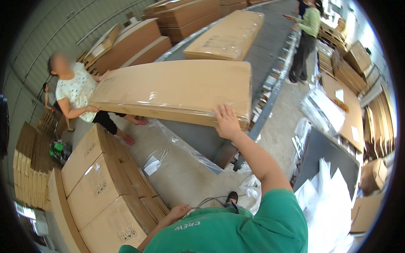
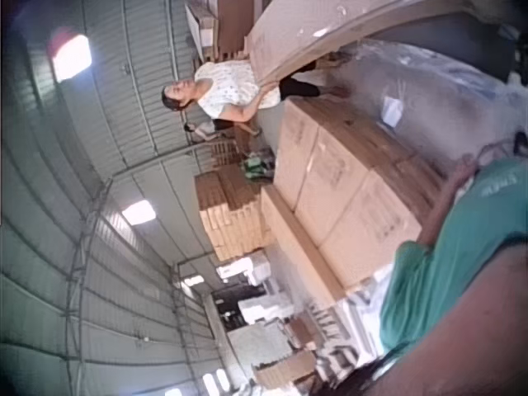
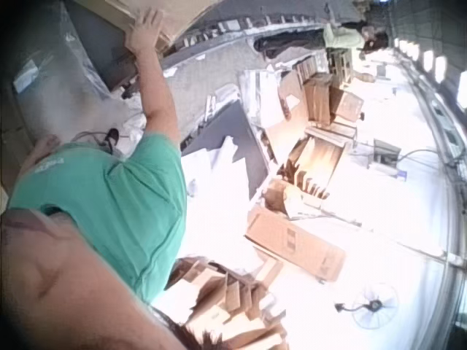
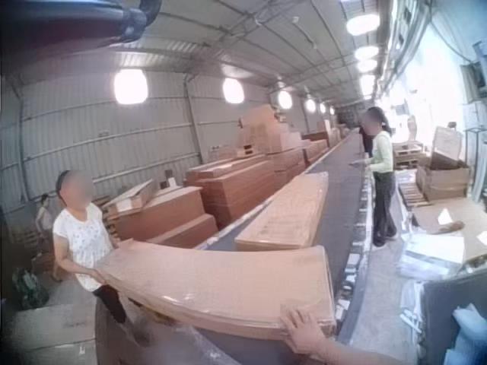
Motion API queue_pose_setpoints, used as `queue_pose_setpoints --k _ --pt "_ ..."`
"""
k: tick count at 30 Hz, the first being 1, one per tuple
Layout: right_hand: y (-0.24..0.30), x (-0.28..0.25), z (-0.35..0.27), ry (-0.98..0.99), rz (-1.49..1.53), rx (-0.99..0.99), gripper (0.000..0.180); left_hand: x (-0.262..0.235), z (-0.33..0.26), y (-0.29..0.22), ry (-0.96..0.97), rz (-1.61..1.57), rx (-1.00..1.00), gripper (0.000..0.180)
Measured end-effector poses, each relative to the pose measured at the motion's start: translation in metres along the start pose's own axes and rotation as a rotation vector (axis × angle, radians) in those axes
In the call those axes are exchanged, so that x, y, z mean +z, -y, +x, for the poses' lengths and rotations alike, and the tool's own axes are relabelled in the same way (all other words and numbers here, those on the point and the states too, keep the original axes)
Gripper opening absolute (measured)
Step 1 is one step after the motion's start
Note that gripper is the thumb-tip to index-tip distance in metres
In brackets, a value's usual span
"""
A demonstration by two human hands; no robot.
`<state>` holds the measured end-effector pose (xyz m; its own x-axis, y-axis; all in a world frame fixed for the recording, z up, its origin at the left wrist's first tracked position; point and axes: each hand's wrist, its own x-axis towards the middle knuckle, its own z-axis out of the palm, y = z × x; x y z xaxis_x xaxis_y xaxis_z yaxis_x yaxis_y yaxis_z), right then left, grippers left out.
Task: The person lifts cardboard boxes and places them onto a conveyor belt, then assists a colleague in fitting long narrow boxes into larger containers and organizing foam packing inserts.
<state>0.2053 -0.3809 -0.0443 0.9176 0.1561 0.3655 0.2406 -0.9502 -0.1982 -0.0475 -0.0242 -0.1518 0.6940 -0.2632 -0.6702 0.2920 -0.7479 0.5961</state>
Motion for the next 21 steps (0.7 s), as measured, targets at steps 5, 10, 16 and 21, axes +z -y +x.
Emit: queue_pose_setpoints --k 5,10,16,21 --pt "-0.079 -0.069 0.024 0.457 0.917 0.038 0.034 -0.001 0.048 -0.026 -0.047 0.072 0.227 0.054" --pt "-0.223 -0.127 -0.037 -0.346 1.813 0.462 0.04 0.032 0.074 -0.055 -0.067 -0.031 0.283 0.049" --pt "-0.267 -0.075 -0.2 -0.511 1.871 0.889 0.034 0.023 0.044 -0.12 -0.005 -0.038 0.317 0.044" --pt "-0.18 0.066 -0.409 -0.238 1.501 1.304 0.021 0.012 0.068 -0.125 0.013 -0.069 0.448 0.038"
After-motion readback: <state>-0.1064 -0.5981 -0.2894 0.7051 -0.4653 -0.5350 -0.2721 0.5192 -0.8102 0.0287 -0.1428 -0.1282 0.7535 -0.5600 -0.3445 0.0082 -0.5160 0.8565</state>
